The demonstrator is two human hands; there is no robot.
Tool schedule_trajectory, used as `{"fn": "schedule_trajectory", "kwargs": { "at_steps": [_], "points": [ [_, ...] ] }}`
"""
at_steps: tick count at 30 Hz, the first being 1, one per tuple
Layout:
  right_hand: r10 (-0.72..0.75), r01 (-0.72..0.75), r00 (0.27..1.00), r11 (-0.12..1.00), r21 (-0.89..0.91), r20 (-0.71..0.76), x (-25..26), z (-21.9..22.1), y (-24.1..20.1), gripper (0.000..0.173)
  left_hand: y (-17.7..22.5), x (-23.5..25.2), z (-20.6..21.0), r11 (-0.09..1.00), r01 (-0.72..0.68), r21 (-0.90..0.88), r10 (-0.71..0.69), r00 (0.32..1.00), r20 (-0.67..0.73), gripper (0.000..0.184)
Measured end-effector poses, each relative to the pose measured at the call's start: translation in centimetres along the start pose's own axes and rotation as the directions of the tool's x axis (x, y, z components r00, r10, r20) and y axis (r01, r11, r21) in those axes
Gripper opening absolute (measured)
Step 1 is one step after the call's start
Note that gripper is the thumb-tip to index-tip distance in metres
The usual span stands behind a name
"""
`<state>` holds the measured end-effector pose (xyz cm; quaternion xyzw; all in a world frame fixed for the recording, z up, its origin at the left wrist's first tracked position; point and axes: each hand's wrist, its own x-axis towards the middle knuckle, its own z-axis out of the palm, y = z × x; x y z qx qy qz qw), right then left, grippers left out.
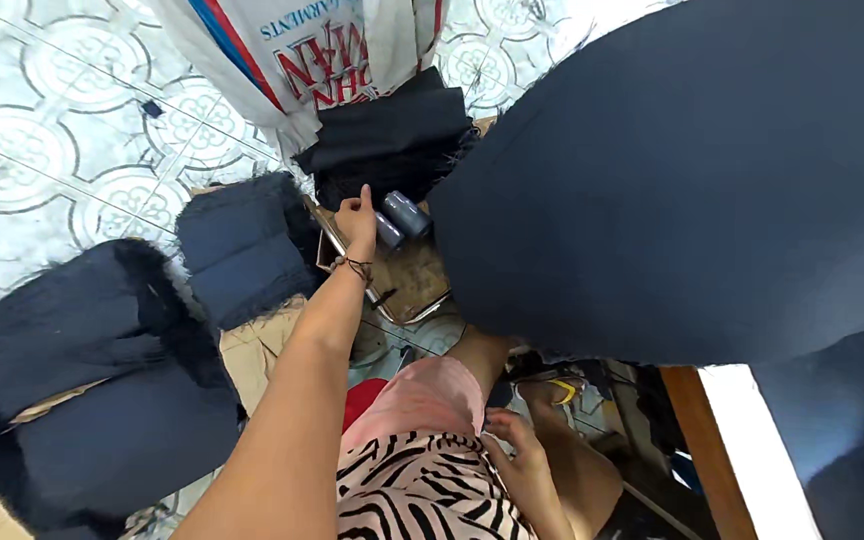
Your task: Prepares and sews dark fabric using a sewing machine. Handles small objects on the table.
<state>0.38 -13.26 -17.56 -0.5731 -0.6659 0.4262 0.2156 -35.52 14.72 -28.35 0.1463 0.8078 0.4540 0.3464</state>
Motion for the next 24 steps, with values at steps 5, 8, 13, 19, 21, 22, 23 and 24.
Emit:
{"fn": "schedule_trajectory", "kwargs": {
  "at_steps": [5, 8, 13, 19, 21, 22, 23, 24],
  "points": [
    [-0.025, 0.025, 0.999, 1.0, -0.009, 0.027, 0.1, 0.3, 0.1, 0.032, 0.8, -0.8, 0.4, 0.991, 0.055, -0.122, -0.078, 0.978, -0.196, 0.071],
    [-0.02, 0.02, 1.0, 1.0, 0.005, 0.006, 0.1, 0.2, -0.1, 0.033, -0.5, -1.8, 0.1, 0.988, -0.022, -0.152, -0.009, 0.98, -0.2, 0.064],
    [-0.034, 0.034, 0.999, 0.999, 0.005, -0.029, -1.0, -0.5, 0.4, 0.032, -2.9, -2.9, 0.0, 0.956, -0.035, -0.29, -0.009, 0.989, -0.15, 0.06],
    [-0.041, 0.044, 0.994, 0.999, 0.021, -0.1, -3.4, -1.3, 1.5, 0.031, -1.7, -5.6, -0.4, 0.98, 0.026, -0.198, -0.059, 0.985, -0.162, 0.07],
    [-0.038, 0.041, 0.991, 0.999, 0.02, -0.131, -4.3, -1.6, 1.8, 0.032, -1.9, -7.2, -0.6, 0.986, 0.076, -0.147, -0.102, 0.979, -0.176, 0.073],
    [-0.03, 0.034, 0.989, 0.999, 0.026, -0.143, -4.8, -1.7, 2.0, 0.033, -2.0, -8.2, -0.7, 0.989, 0.094, -0.11, -0.111, 0.981, -0.159, 0.075],
    [-0.021, 0.026, 0.988, 0.999, 0.031, -0.151, -5.3, -1.9, 2.2, 0.033, -1.8, -9.3, -0.9, 0.99, 0.115, -0.084, -0.126, 0.982, -0.139, 0.076],
    [-0.002, 0.009, 0.988, 0.999, 0.039, -0.154, -5.8, -2.1, 2.5, 0.033, -1.4, -10.0, -0.9, 0.988, 0.121, -0.096, -0.133, 0.982, -0.136, 0.076]
  ]
}}
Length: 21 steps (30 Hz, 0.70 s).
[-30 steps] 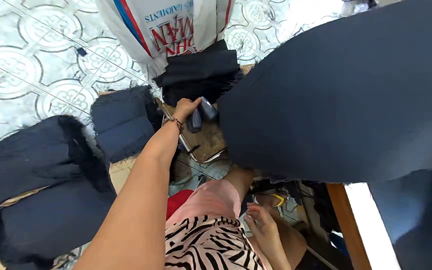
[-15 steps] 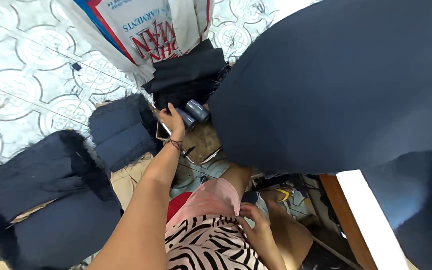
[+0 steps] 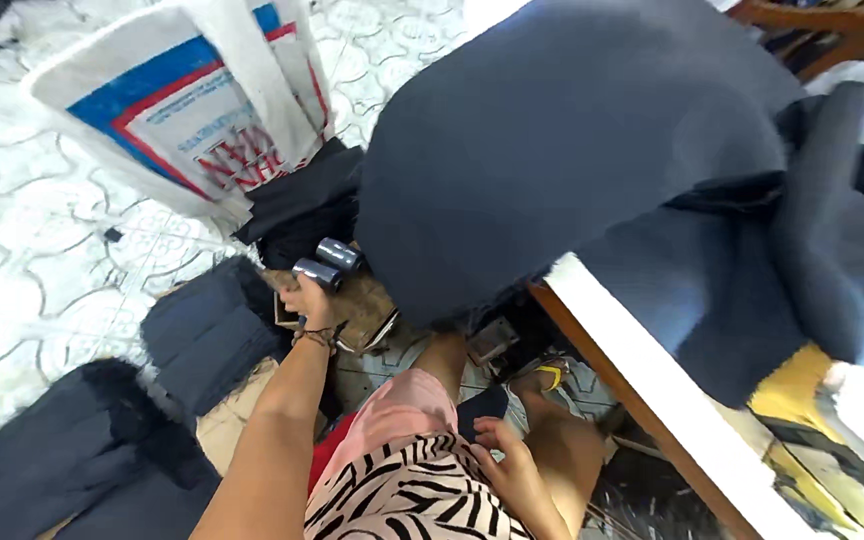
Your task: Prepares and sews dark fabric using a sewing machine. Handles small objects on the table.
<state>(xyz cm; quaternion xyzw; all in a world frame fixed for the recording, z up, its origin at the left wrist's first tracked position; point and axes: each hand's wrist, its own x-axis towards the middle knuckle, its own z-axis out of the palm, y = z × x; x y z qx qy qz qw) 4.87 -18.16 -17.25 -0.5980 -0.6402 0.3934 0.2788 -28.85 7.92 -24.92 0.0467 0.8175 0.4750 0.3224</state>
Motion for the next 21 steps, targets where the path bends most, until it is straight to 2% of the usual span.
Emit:
{"fn": "schedule_trajectory", "kwargs": {
  "at_steps": [2, 3, 4, 5, 6, 7, 8, 9, 10, 11, 12, 13, 15, 18, 19, 21],
  "points": [
    [0.056, -0.056, 0.998, 0.998, 0.007, 0.011, -1.0, -0.7, 0.4, 0.032, 1.3, -1.2, 0.1, 0.995, -0.077, -0.059, 0.075, 0.997, -0.036, 0.075],
    [0.079, -0.08, 0.997, 0.997, 0.015, 0.015, -1.5, -1.1, 0.6, 0.032, 2.7, -2.0, 0.2, 0.978, -0.187, -0.092, 0.183, 0.982, -0.046, 0.072],
    [0.093, -0.093, 0.996, 0.995, 0.026, 0.014, -1.9, -1.5, 0.6, 0.032, 4.6, -3.2, 0.3, 0.933, -0.33, -0.144, 0.329, 0.944, -0.03, 0.067],
    [0.096, -0.096, 0.995, 0.995, 0.035, 0.009, -2.3, -2.0, 0.6, 0.032, 7.0, -4.6, 0.5, 0.85, -0.478, -0.22, 0.494, 0.869, 0.023, 0.063],
    [0.101, -0.101, 0.995, 0.994, 0.046, 0.01, -2.5, -2.5, 0.6, 0.032, 9.5, -6.3, 0.7, 0.732, -0.613, -0.298, 0.662, 0.743, 0.099, 0.06],
    [0.107, -0.107, 0.994, 0.992, 0.06, 0.012, -2.6, -3.1, 0.5, 0.031, 12.1, -8.6, 0.6, 0.586, -0.725, -0.362, 0.808, 0.556, 0.195, 0.055],
    [0.097, -0.098, 0.995, 0.993, 0.069, 0.004, -2.7, -3.8, 0.4, 0.03, 14.5, -11.5, 0.2, 0.402, -0.819, -0.41, 0.909, 0.304, 0.285, 0.048],
    [0.082, -0.082, 0.997, 0.994, 0.071, -0.006, -2.7, -4.6, 0.0, 0.028, 16.8, -14.7, -0.3, 0.202, -0.871, -0.448, 0.934, 0.034, 0.355, 0.042],
    [0.055, -0.054, 0.998, 0.997, 0.061, -0.024, -2.7, -5.5, -0.7, 0.025, 18.8, -18.2, -0.8, 0.025, -0.884, -0.467, 0.878, -0.204, 0.433, 0.036],
    [0.006, -0.004, 0.998, 1.0, 0.031, -0.065, -2.6, -6.6, -1.5, 0.023, 20.2, -21.7, -1.0, -0.109, -0.876, -0.47, 0.764, -0.376, 0.524, 0.031],
    [-0.066, 0.064, 0.989, 0.998, -0.014, -0.134, -2.4, -7.9, -2.1, 0.019, 21.0, -24.8, -1.0, -0.204, -0.87, -0.448, 0.635, -0.466, 0.616, 0.031],
    [-0.147, 0.136, 0.962, 0.989, -0.066, -0.231, -2.3, -9.5, -2.6, 0.017, 21.3, -27.3, -0.6, -0.275, -0.876, -0.395, 0.53, -0.481, 0.698, 0.037],
    [-0.259, 0.24, 0.863, 0.966, -0.098, -0.434, -2.0, -13.0, -2.9, 0.018, 21.2, -29.4, 1.3, -0.357, -0.874, -0.33, 0.464, -0.472, 0.75, 0.037],
    [-0.172, 0.29, 0.733, 0.954, 0.074, -0.658, -2.1, -17.1, -2.7, 0.015, 21.0, -29.4, 2.4, -0.381, -0.85, -0.363, 0.5, -0.52, 0.692, 0.018],
    [-0.139, 0.32, 0.706, 0.937, 0.138, -0.694, -1.9, -18.2, -2.1, 0.01, 21.0, -29.1, 2.7, -0.376, -0.847, -0.377, 0.522, -0.53, 0.669, 0.016],
    [-0.101, 0.394, 0.704, 0.879, 0.268, -0.703, -1.5, -19.6, -1.0, 0.01, 21.4, -28.8, 2.4, -0.326, -0.859, -0.396, 0.544, -0.513, 0.665, 0.017]
  ]
}}
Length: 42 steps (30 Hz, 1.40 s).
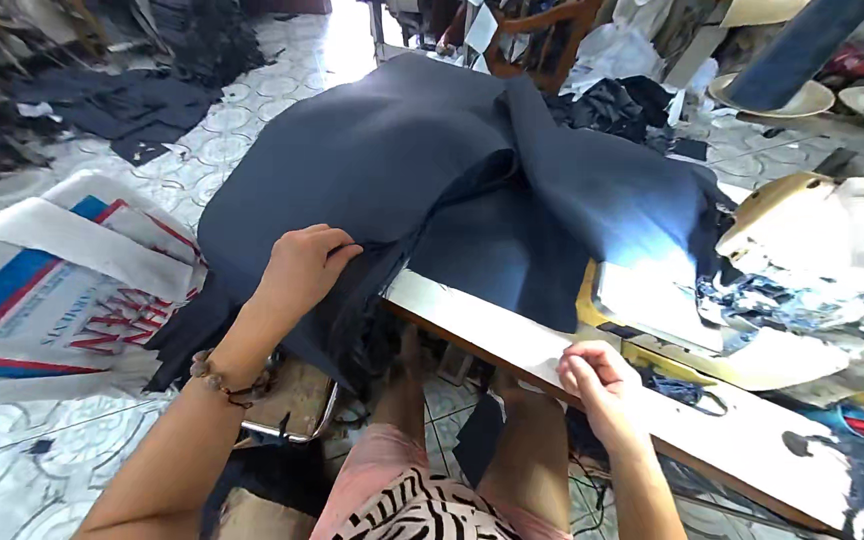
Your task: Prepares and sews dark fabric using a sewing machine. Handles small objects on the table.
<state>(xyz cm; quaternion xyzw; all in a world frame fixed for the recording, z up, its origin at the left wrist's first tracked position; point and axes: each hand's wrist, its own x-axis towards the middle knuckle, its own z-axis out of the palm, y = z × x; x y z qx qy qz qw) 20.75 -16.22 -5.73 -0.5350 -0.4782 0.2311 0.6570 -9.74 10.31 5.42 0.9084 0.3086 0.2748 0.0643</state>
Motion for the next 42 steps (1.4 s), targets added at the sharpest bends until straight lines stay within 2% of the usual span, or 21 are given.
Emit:
{"fn": "schedule_trajectory", "kwargs": {
  "at_steps": [2, 6, 9, 11, 12, 13, 14, 16, 17, 19, 20, 21, 22, 23, 25, 26, 27, 31, 35, 38, 42],
  "points": [
    [0.016, -0.018, 1.0, 0.996, 0.086, 0.02, 0.1, -0.2, 0.4, 0.009, -0.4, 0.3, -0.6, 0.998, 0.054, -0.034, -0.053, 0.998, 0.025, 0.019],
    [-0.028, 0.027, 0.999, 0.999, 0.027, 0.038, 0.1, 0.0, 0.5, 0.01, 0.1, 2.0, -1.6, 0.97, 0.241, 0.011, -0.241, 0.969, 0.056, 0.026],
    [0.132, -0.129, 0.99, 0.99, -0.054, 0.052, -0.1, 1.6, -1.5, 0.016, 2.4, 3.2, -2.9, 0.951, 0.305, 0.038, -0.306, 0.952, 0.022, 0.033],
    [0.272, -0.3, 0.933, 0.949, 0.095, 0.234, 0.2, 3.3, -3.2, 0.038, 6.1, 3.0, -4.0, 0.976, 0.21, -0.048, -0.207, 0.976, 0.061, 0.03],
    [0.28, -0.373, 0.896, 0.895, 0.244, 0.344, 0.2, 4.4, -3.5, 0.059, 8.4, 2.1, -4.2, 0.983, 0.145, -0.11, -0.132, 0.984, 0.122, 0.026],
    [0.282, -0.451, 0.862, 0.805, 0.385, 0.421, 0.3, 5.5, -3.8, 0.08, 10.6, 0.7, -3.8, 0.979, 0.075, -0.187, -0.037, 0.98, 0.197, 0.021],
    [0.288, -0.498, 0.852, 0.701, 0.51, 0.437, 0.3, 6.4, -4.1, 0.087, 12.4, -1.3, -2.9, 0.96, 0.004, -0.279, 0.077, 0.957, 0.279, 0.017],
    [0.381, -0.488, 0.867, 0.527, 0.695, 0.321, 0.3, 7.0, -4.5, 0.066, 15.3, -5.7, -0.8, 0.87, -0.046, -0.491, 0.298, 0.842, 0.45, 0.017],
    [0.47, -0.471, 0.85, 0.481, 0.739, 0.236, 0.3, 6.7, -4.7, 0.056, 16.3, -7.7, 0.1, 0.825, -0.018, -0.566, 0.386, 0.749, 0.539, 0.017],
    [0.646, -0.47, 0.758, 0.441, 0.765, 0.093, 0.5, 5.7, -4.7, 0.036, 17.8, -10.3, 1.2, 0.778, 0.108, -0.619, 0.513, 0.46, 0.725, 0.022],
    [0.731, -0.495, 0.682, 0.445, 0.746, 0.016, 0.4, 5.2, -4.6, 0.028, 18.2, -11.0, 1.9, 0.772, 0.136, -0.62, 0.563, 0.304, 0.768, 0.023],
    [0.774, -0.529, 0.63, 0.489, 0.694, -0.065, 0.0, 5.0, -4.4, 0.022, 18.3, -11.3, 2.7, 0.771, 0.104, -0.629, 0.602, 0.206, 0.772, 0.023],
    [0.757, -0.549, 0.642, 0.562, 0.619, -0.119, -0.9, 4.7, -4.2, 0.018, 18.1, -11.0, 3.5, 0.775, 0.034, -0.631, 0.616, 0.182, 0.766, 0.022],
    [0.702, -0.529, 0.698, 0.641, 0.557, -0.144, -2.1, 4.4, -3.8, 0.019, 17.8, -10.1, 4.2, 0.771, -0.071, -0.632, 0.626, 0.265, 0.734, 0.021],
    [0.571, -0.428, 0.797, 0.763, 0.485, -0.195, -4.9, 4.2, -2.7, 0.027, 17.3, -6.6, 6.8, 0.762, -0.321, -0.562, 0.631, 0.56, 0.537, 0.023],
    [0.53, -0.4, 0.82, 0.801, 0.445, -0.216, -6.2, 4.2, -2.2, 0.033, 17.4, -4.4, 8.5, 0.757, -0.42, -0.5, 0.633, 0.662, 0.403, 0.026],
    [0.499, -0.386, 0.834, 0.833, 0.398, -0.236, -7.5, 4.3, -1.9, 0.037, 17.5, -2.0, 10.3, 0.738, -0.485, -0.469, 0.649, 0.701, 0.296, 0.028],
    [0.385, -0.337, 0.881, 0.919, 0.206, -0.276, -11.9, 4.3, -0.9, 0.04, 18.9, 3.5, 15.9, 0.702, -0.567, -0.43, 0.691, 0.69, 0.218, 0.031],
    [0.428, -0.367, 0.881, 0.888, 0.276, -0.204, -15.1, 3.5, 0.2, 0.041, 19.8, 3.4, 18.1, 0.833, -0.436, -0.341, 0.549, 0.725, 0.416, 0.056],
    [0.467, -0.388, 0.875, 0.836, 0.389, -0.13, -13.7, 2.3, 0.4, 0.044, 20.2, 3.4, 17.2, 0.809, -0.423, -0.408, 0.583, 0.66, 0.474, 0.036],
    [0.428, -0.349, 0.88, 0.877, 0.329, -0.206, -9.4, 0.8, 0.6, 0.025, 20.9, 4.3, 16.6, 0.679, -0.49, -0.547, 0.724, 0.573, 0.385, 0.015]
  ]
}}
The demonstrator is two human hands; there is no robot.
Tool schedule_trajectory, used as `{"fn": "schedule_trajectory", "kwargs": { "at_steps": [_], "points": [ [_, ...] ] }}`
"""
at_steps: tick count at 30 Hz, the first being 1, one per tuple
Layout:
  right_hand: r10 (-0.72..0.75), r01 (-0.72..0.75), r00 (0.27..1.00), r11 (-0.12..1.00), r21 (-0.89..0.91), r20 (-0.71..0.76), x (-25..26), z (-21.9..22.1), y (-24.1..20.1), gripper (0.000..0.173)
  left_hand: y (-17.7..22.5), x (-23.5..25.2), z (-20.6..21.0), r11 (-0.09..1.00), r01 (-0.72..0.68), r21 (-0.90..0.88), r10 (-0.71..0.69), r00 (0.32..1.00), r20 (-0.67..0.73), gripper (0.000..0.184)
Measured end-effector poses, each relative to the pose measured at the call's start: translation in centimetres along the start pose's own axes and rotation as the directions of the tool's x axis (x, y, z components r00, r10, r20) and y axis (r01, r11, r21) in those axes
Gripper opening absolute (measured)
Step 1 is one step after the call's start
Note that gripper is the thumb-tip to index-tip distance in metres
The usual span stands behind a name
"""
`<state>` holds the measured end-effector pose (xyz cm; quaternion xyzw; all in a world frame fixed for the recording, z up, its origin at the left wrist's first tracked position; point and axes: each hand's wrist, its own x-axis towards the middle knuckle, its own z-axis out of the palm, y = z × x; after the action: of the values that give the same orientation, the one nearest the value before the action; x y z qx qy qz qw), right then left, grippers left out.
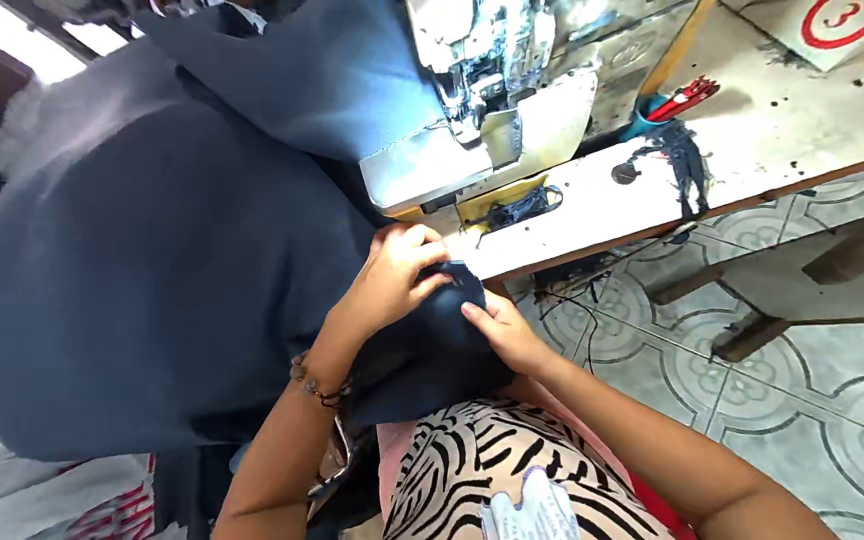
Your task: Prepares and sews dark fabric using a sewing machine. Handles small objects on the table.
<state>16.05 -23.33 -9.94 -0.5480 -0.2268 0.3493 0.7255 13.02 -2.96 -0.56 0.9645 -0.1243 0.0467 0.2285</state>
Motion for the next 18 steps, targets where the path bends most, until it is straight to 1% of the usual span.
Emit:
{"fn": "schedule_trajectory", "kwargs": {
  "at_steps": [2, 4, 7, 10, 12, 14, 16, 18],
  "points": [
    [-0.045, 0.046, 0.999, 0.999, -0.027, 0.019, 0.6, -0.2, -0.7, 0.023, 0.1, 0.3, -0.6, 0.993, -0.031, -0.112, 0.025, 0.998, -0.051, 0.011],
    [-0.047, 0.049, 0.998, 0.998, -0.032, 0.05, 0.3, -0.5, -1.2, 0.022, 0.2, 0.4, -0.9, 0.968, -0.014, -0.251, -0.008, 0.996, -0.085, 0.008],
    [-0.026, 0.029, 0.996, 0.999, -0.031, 0.091, -0.1, -0.8, -1.9, 0.02, 0.2, 0.3, -0.6, 0.943, 0.011, -0.332, -0.052, 0.992, -0.115, 0.006],
    [-0.024, 0.024, 0.986, 1.0, -0.001, 0.164, 0.3, -1.5, -2.8, 0.022, 0.7, 0.2, -0.7, 0.933, 0.051, -0.356, -0.101, 0.987, -0.123, 0.004],
    [-0.003, -0.003, 0.975, 1.0, 0.028, 0.223, 1.0, -1.7, -3.8, 0.019, 1.0, 0.0, -1.0, 0.931, 0.056, -0.36, -0.107, 0.987, -0.123, 0.005],
    [0.024, -0.042, 0.952, 0.998, 0.053, 0.305, 1.8, -1.7, -5.0, 0.017, 1.3, -0.1, -1.2, 0.937, 0.007, -0.349, -0.057, 0.989, -0.134, 0.007],
    [0.043, -0.061, 0.935, 0.997, 0.04, 0.351, 2.4, -1.5, -5.8, 0.016, 1.8, -0.3, -1.3, 0.948, -0.064, -0.312, 0.017, 0.989, -0.15, 0.008],
    [0.014, -0.004, 0.949, 0.999, -0.032, 0.315, 2.6, -0.9, -6.1, 0.015, 2.5, -0.4, -1.1, 0.959, -0.121, -0.255, 0.075, 0.98, -0.185, 0.007]
  ]
}}
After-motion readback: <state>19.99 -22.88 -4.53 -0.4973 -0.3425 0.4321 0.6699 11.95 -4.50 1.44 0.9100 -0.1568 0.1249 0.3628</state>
